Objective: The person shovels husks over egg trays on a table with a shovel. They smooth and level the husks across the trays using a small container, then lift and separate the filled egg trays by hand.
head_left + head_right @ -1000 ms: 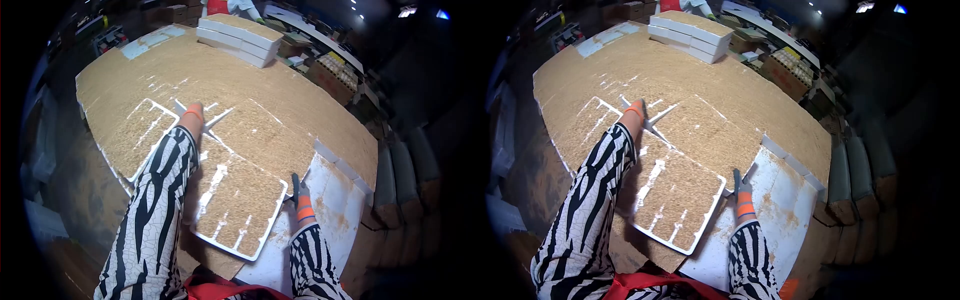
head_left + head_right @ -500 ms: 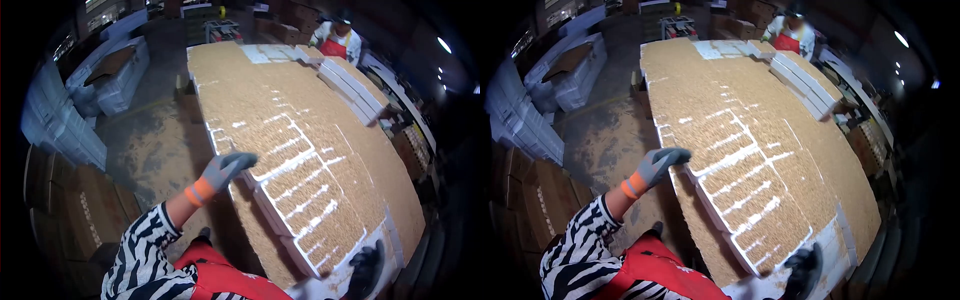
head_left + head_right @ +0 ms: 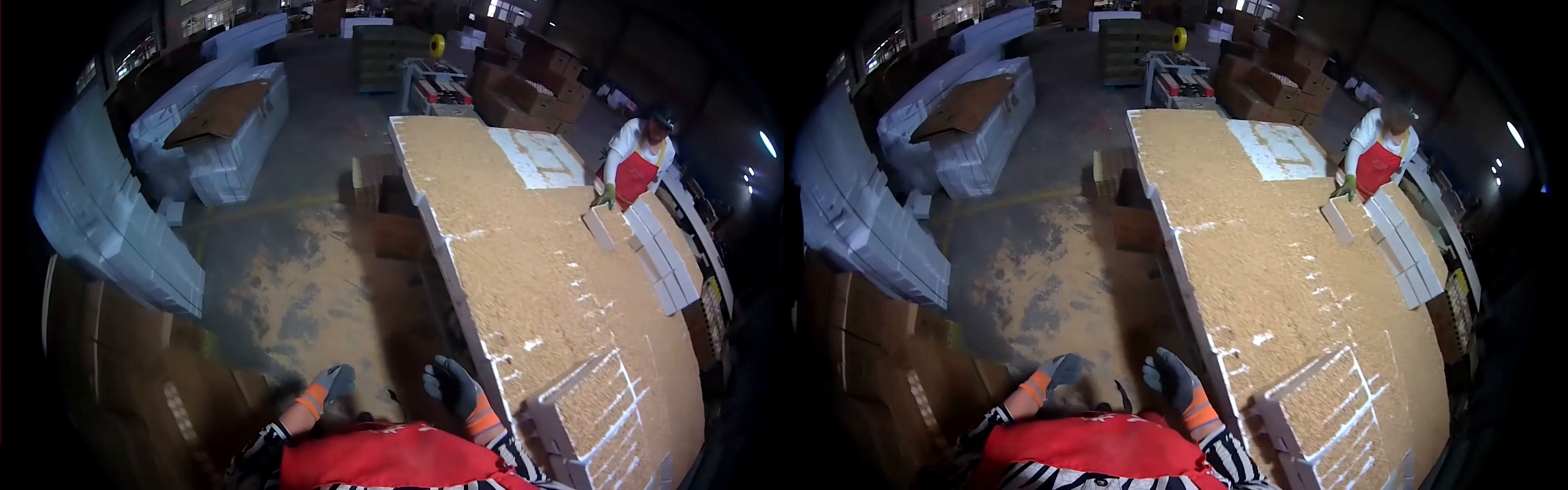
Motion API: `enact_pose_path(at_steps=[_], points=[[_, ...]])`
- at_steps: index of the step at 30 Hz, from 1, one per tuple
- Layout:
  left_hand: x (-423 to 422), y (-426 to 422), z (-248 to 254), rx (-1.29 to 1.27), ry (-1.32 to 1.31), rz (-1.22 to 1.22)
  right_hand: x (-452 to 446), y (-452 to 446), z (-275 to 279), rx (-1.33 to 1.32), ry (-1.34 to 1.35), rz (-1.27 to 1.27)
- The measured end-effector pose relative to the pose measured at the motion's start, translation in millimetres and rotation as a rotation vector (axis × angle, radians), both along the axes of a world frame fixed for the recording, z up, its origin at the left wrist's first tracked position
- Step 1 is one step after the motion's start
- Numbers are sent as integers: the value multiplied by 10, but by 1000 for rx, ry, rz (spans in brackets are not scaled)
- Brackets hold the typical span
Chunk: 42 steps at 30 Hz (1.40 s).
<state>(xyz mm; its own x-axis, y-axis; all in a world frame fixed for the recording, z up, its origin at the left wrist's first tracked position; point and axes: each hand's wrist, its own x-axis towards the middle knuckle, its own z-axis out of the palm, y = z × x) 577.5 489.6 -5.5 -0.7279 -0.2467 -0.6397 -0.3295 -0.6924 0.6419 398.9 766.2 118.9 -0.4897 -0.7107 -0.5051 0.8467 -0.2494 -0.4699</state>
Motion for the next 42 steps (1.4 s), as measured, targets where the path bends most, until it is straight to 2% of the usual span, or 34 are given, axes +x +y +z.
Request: enact_pose_path(at_steps=[3, 4, 5, 6, 7, 9, 11, 12, 13, 14, 16, 18, 19, 20, 21, 23, 25, 28, 29, 31, 32, 33, 34, 35, 36, 38, 40, 41, 42], points=[[-447, -942, -113, -85, -88, 59, -413, -867, -163, -10, -85, 20], [-632, -1233, -168, -54, -26, 65, -575, -1161, -223, -32, -104, 33], [-811, -1504, -245, -29, 40, 72, -710, -1442, -282, -31, 37, 74], [-1328, -2179, -322, -36, 123, 63, -1089, -2027, -397, -61, 198, 96], [-1570, -2582, -734, 144, 369, 1, -1317, -2286, -555, -76, 206, 104], [-2117, -2944, -427, -238, 241, -15, -1772, -2799, -884, -105, 223, 119], [-2802, -3607, -656, -64, 186, 22, -2529, -3383, -1463, -226, 10, 97], [-2976, -3913, -705, 35, 125, 34, -2768, -3590, -1495, -201, 50, 64], [-3174, -4082, -400, -234, 149, -95, -3006, -3798, -1522, -173, 91, 31], [-3454, -4103, 167, -495, 186, -223, -3241, -4008, -1540, -144, 131, 0], [-4072, -4385, 529, -681, 162, -298, -3619, -4244, -1352, -55, -174, -44], [-4933, -4891, 280, -549, 32, -192, -3950, -4416, -1193, -72, -368, -16], [-5397, -5136, 109, -483, -29, -145, -4011, -4447, -1214, -284, -557, -54], [-5928, -5358, -130, -791, 11, -205, -4097, -4531, -1239, -346, -586, -82], [-6391, -5511, -295, -1098, 55, -260, -4198, -4633, -1250, -308, -503, -155], [-7279, -5574, 178, -1041, 296, -104, -4438, -4846, -1272, -121, -234, -352], [-8160, -5710, 633, -1456, 259, -179, -4639, -5157, -1314, 161, 128, -576], [-9376, -5996, 863, -1684, 102, -348, -4674, -5532, -1384, 720, 602, -923], [-9690, -6138, 817, -1658, 100, -493, -4606, -5644, -1384, 942, 775, -1003], [-10261, -6331, 645, -1236, 243, -944, -4591, -5784, -1306, 1284, 1103, -1072], [-10467, -6305, 558, -970, 273, -1090, -4777, -5972, -824, 1046, 916, -1164], [-10676, -6276, 149, -481, 105, -1104, -4893, -6001, -745, 1315, 994, -1089], [-10838, -6234, -183, -488, 230, -1118, -4967, -6014, -783, 1435, 826, -1050], [-10870, -6128, -131, -435, 214, -1135, -5035, -6020, -824, 1536, 655, -992], [-10812, -6058, -6, -382, 189, -1134, -5119, -5994, -930, 1407, 492, -1163], [-10711, -6062, 178, -278, 145, -1140, -5195, -6062, -1043, 751, 185, -1755], [-10669, -6103, 323, -185, 109, -1151, -5284, -6118, -1024, 366, 82, -1988], [-10676, -6150, 300, -150, 113, -1151, -5342, -6096, -952, 161, 20, -2020], [-10832, -6292, -7, -137, 184, -1156, -5368, -6125, -914, 165, 45, -2030]])
